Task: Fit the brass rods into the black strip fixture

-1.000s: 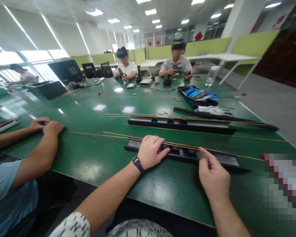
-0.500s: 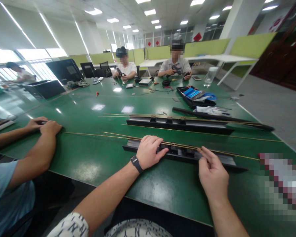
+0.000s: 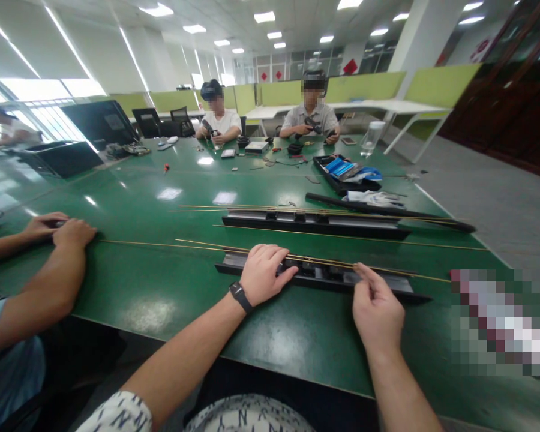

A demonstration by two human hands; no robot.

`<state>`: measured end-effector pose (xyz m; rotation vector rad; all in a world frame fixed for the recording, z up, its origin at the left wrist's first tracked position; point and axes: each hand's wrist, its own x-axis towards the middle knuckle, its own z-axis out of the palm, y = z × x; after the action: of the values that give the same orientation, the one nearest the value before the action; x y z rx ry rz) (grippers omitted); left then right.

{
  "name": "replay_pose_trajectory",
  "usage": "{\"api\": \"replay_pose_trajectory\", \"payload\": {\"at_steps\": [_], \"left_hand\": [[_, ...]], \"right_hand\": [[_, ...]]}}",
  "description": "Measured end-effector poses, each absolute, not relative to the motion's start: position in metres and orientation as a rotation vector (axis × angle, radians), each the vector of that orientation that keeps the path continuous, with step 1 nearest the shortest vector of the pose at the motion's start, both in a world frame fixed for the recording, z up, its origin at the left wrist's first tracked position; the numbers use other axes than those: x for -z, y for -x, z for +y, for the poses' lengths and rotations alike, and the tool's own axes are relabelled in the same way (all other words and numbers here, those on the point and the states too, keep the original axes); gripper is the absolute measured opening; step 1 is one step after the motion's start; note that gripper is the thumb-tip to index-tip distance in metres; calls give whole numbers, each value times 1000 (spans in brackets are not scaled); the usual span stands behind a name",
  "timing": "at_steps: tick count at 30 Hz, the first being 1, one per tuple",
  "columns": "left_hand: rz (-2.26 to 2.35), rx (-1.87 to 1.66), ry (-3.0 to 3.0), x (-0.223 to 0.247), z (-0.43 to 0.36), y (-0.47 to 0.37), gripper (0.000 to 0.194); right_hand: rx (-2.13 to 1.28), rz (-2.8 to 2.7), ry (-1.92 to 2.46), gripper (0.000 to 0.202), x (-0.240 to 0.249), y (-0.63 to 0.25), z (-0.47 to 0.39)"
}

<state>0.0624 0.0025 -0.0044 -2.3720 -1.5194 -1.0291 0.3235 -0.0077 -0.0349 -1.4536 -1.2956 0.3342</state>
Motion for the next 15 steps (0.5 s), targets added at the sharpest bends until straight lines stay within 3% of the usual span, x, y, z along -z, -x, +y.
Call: {"api": "replay_pose_trajectory", "payload": {"at_steps": [15], "left_hand": [[-1522,998,2391,5,1,-58,36]], "right_hand": [[-395,-1250,1439,39,35,-318,-7]]}}
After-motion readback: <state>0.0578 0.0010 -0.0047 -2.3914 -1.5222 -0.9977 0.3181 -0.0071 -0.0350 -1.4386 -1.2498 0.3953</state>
